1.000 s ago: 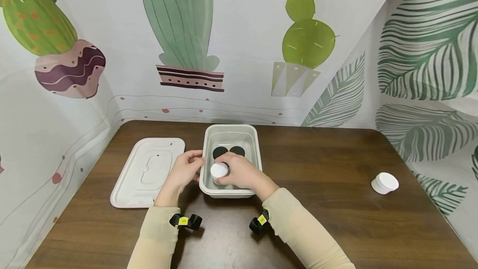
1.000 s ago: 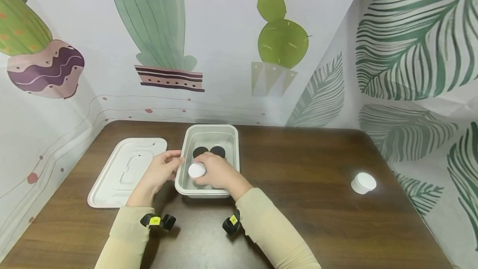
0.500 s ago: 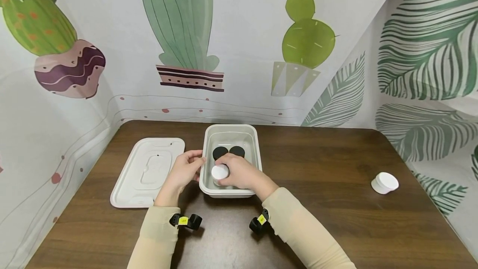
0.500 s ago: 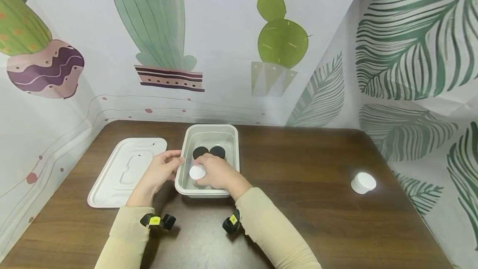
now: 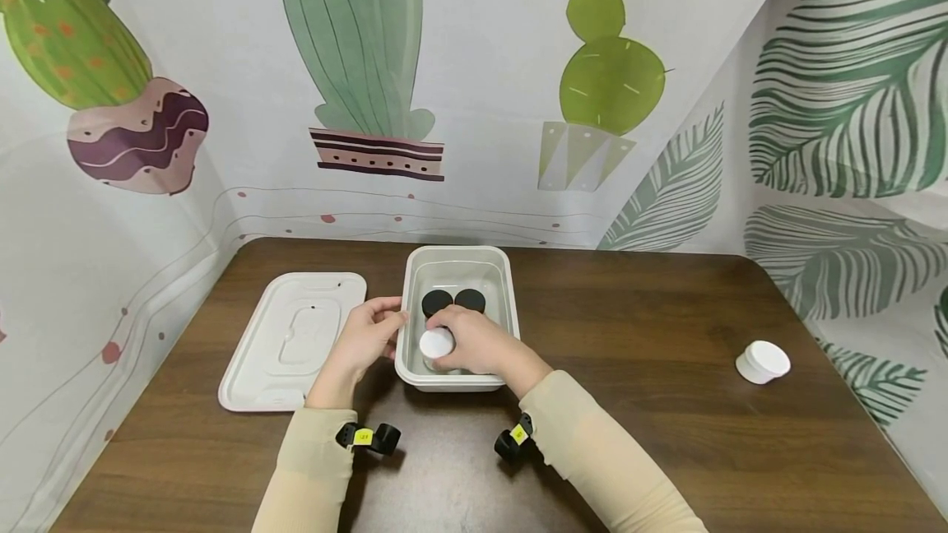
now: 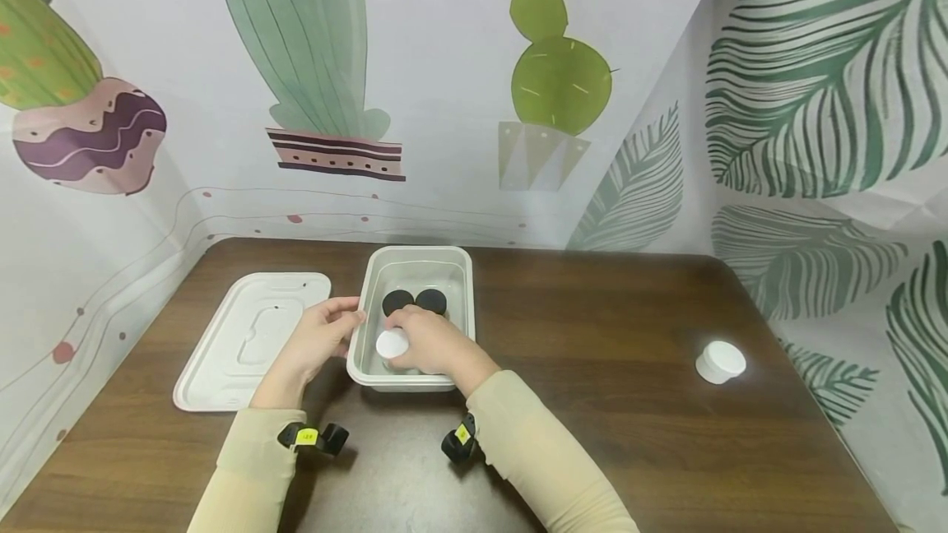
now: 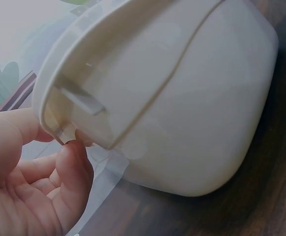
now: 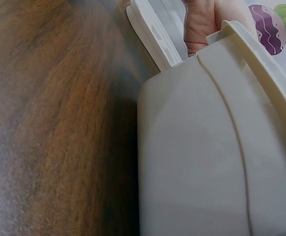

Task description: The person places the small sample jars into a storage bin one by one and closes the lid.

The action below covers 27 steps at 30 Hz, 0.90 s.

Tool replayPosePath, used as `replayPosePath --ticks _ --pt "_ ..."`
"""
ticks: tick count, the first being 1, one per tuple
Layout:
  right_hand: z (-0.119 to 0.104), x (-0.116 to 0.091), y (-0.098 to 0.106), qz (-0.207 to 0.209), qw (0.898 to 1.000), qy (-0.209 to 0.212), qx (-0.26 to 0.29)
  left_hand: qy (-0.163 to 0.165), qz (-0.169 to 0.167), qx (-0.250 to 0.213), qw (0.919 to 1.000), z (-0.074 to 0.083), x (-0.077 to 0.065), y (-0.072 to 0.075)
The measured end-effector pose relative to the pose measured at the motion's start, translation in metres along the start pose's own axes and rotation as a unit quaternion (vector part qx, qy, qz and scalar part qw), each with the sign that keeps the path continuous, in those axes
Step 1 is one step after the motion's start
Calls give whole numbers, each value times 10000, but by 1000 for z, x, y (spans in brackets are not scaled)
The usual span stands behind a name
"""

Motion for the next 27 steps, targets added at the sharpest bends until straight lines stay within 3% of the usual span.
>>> replayPosePath --ticks 27 --pt "-1 1 3 140 9988 367 278 42 7 -66 10000 0 0 0"
Point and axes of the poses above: each hand's wrist, its own x-axis towards the middle knuckle, its own y-axis out of the back of the hand, z = x × y, the point moved 2 cm from there along x, towards the middle knuckle, and after that the axes turned 3 degrees about z, right-handed, at the moved point
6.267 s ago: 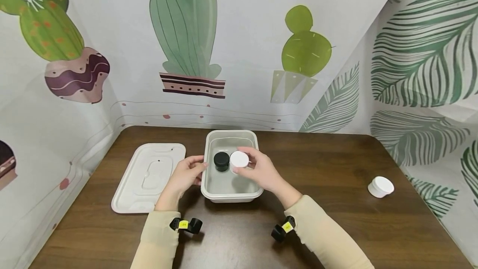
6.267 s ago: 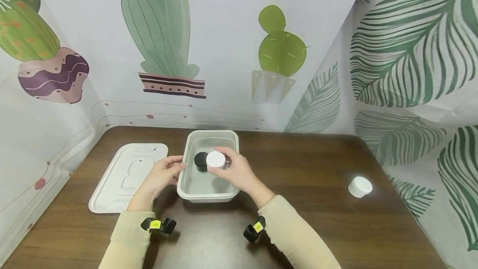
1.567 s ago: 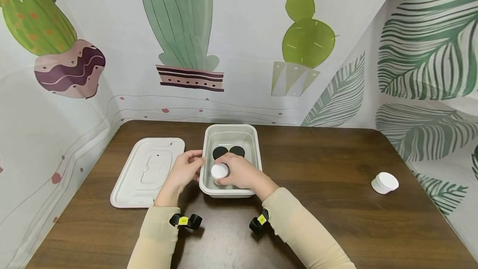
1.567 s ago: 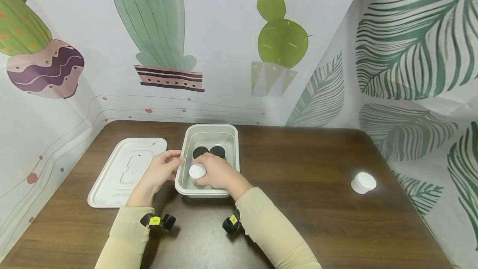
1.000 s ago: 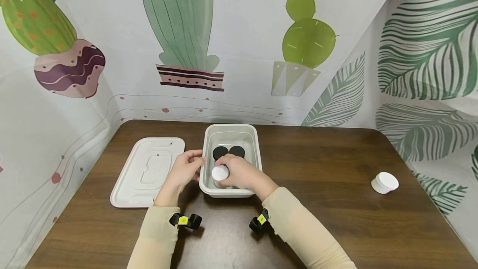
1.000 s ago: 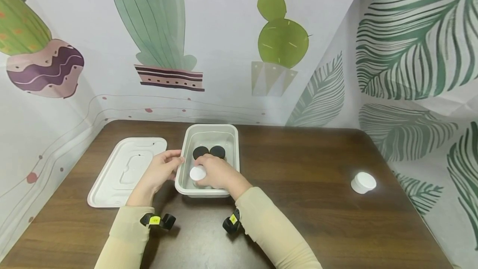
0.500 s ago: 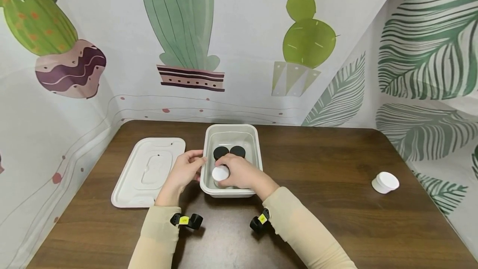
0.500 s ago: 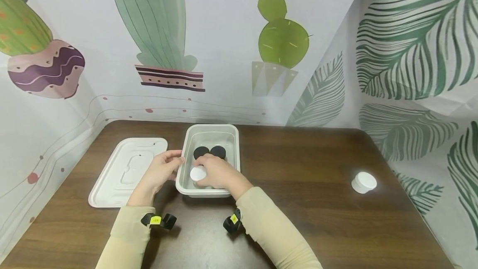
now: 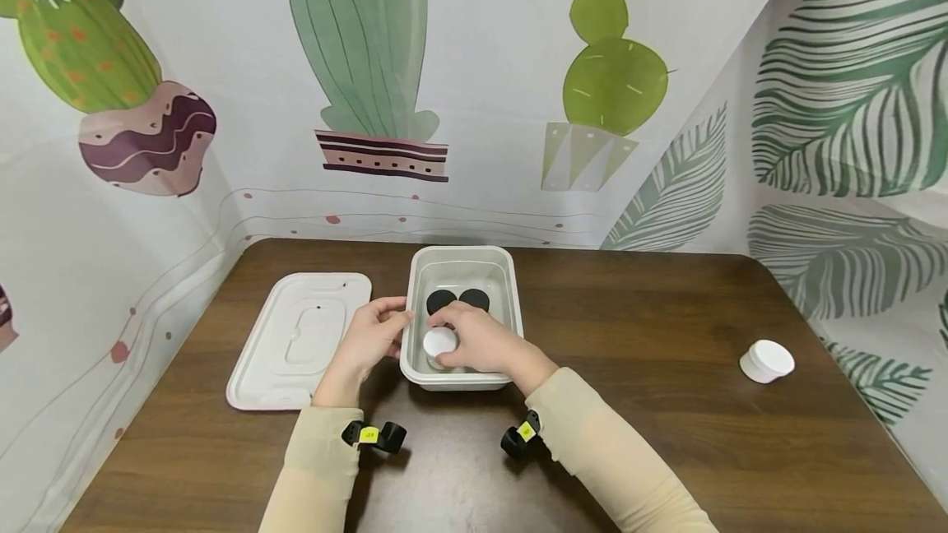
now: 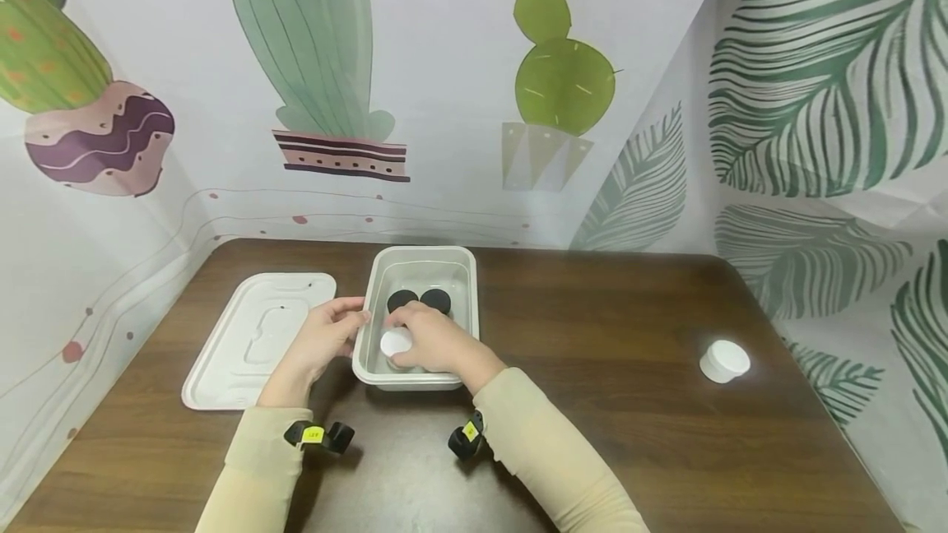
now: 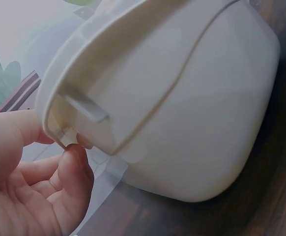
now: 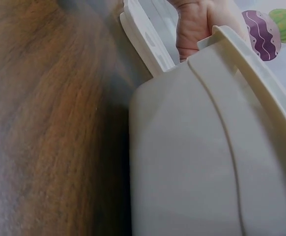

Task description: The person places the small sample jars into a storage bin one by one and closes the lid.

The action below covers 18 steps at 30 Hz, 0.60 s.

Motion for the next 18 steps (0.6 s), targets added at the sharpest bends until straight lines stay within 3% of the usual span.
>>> replayPosePath --ticks 3,10,18 --pt "-1 -1 2 101 9999 60 -7 13 32 10 10000 1 0 -1" --pt "-3 -5 11 806 9964 251 -86 -5 193 118 9997 1 1 -2" --pt "-4 -9 16 987 9945 357 -44 21 236 188 9995 1 0 -2"
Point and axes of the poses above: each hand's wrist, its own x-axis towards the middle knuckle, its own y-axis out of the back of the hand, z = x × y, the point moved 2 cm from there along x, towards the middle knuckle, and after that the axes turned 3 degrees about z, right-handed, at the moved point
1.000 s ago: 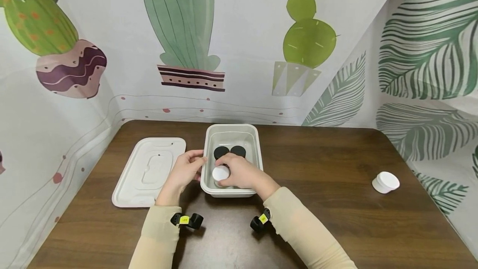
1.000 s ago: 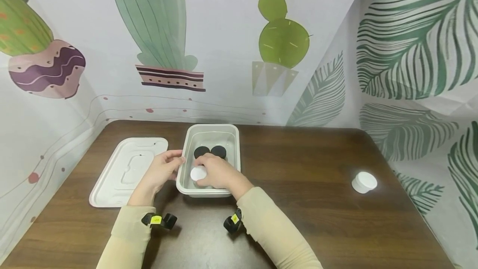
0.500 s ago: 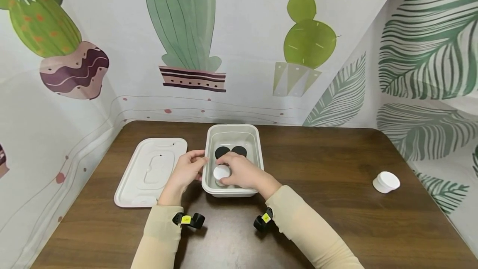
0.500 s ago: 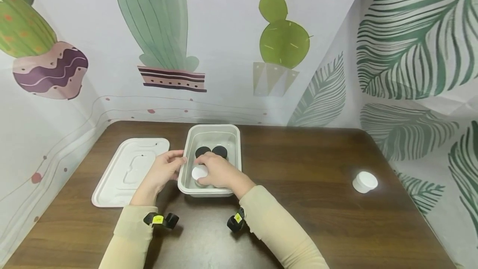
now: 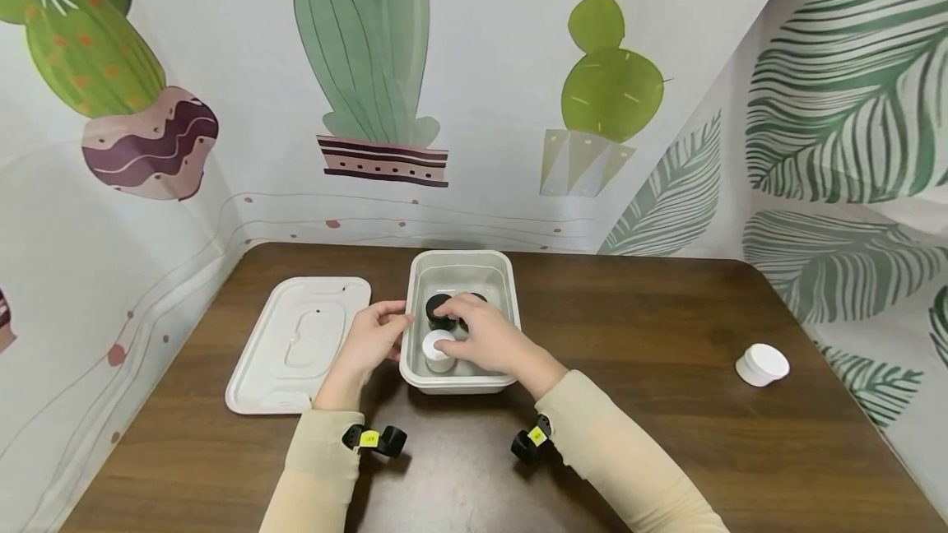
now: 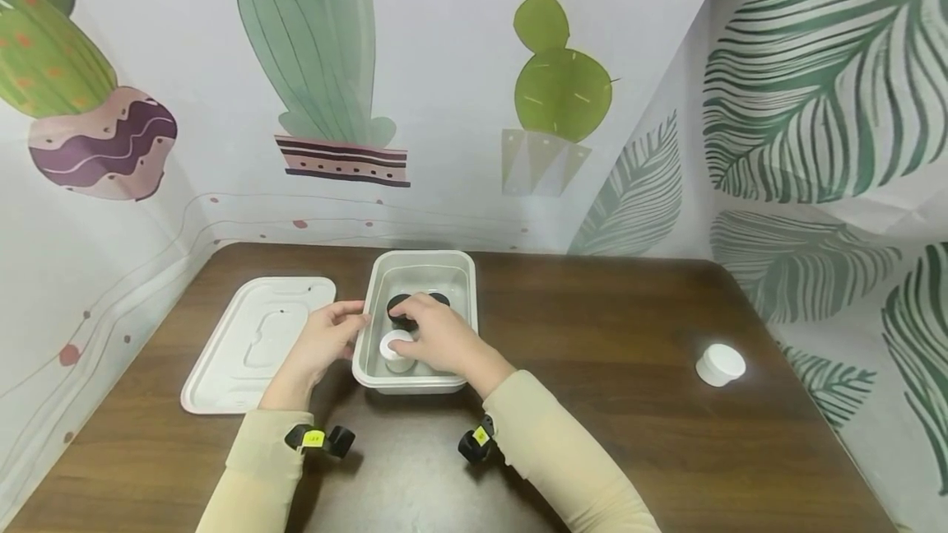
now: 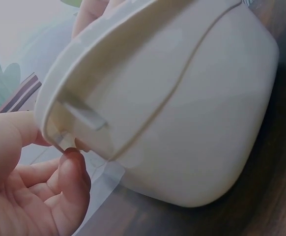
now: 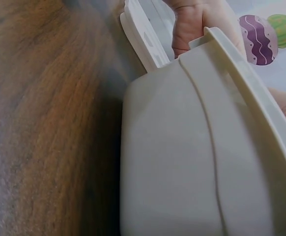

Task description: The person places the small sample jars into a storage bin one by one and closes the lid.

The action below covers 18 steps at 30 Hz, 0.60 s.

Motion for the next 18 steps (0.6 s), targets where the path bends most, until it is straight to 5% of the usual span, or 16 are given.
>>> replayPosePath --ticks 18 --pt "9 -17 15 467 9968 -139 637 -22 -56 -21 10000 0 -1 0"
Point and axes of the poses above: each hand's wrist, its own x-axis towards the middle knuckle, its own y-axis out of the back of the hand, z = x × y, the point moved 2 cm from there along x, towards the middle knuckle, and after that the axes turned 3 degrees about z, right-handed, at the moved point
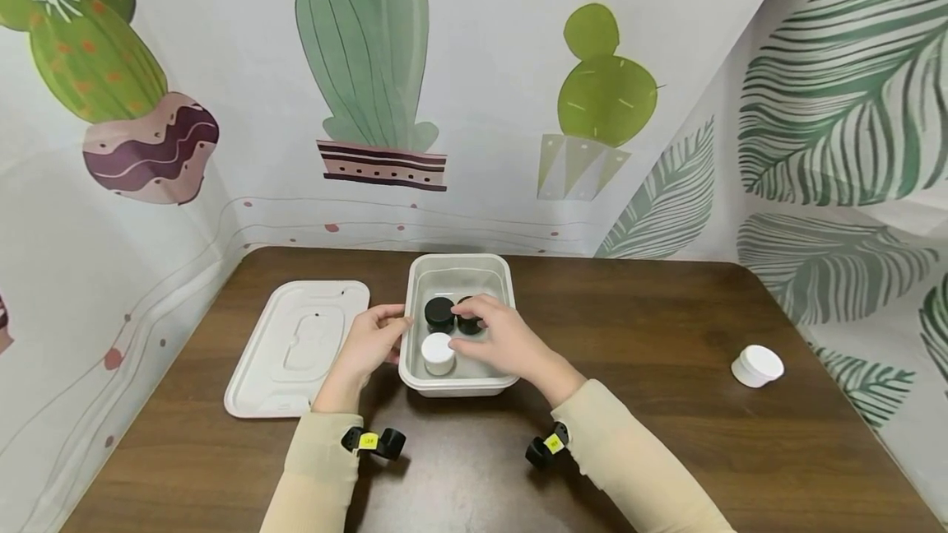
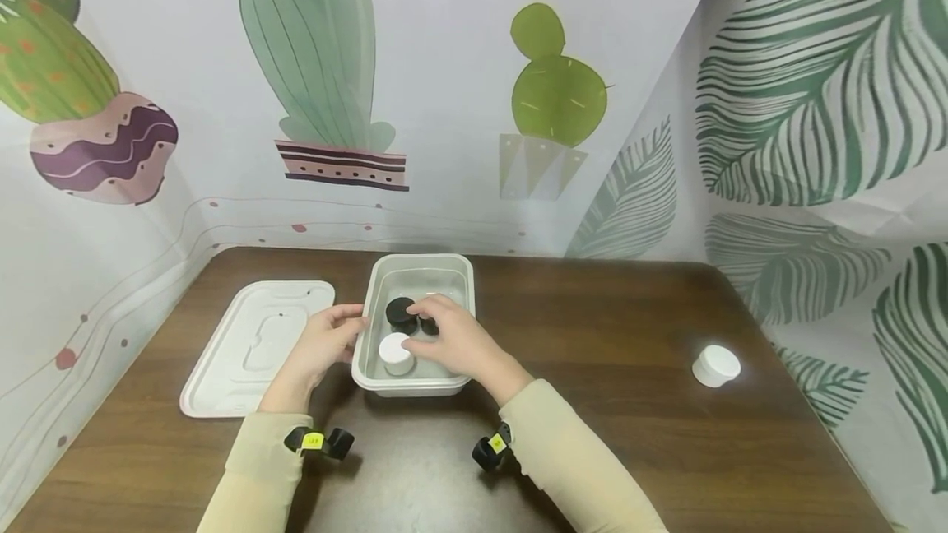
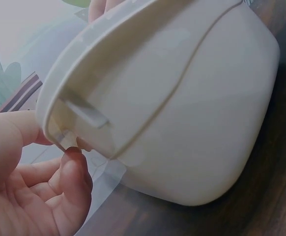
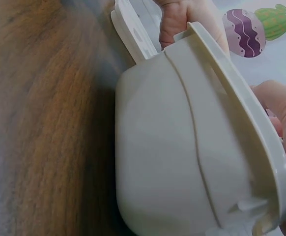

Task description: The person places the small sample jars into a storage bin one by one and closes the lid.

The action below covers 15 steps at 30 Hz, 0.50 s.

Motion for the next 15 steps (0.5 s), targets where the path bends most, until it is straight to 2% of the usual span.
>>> replayPosePath --ticks 7,15 --pt "3 -8 7 233 9997 34 113 26 -17 -44 10000 -1 -1 0" --pt "5 -15 17 507 9983 -141 253 24 -24 -52 10000 -1 -1 0"
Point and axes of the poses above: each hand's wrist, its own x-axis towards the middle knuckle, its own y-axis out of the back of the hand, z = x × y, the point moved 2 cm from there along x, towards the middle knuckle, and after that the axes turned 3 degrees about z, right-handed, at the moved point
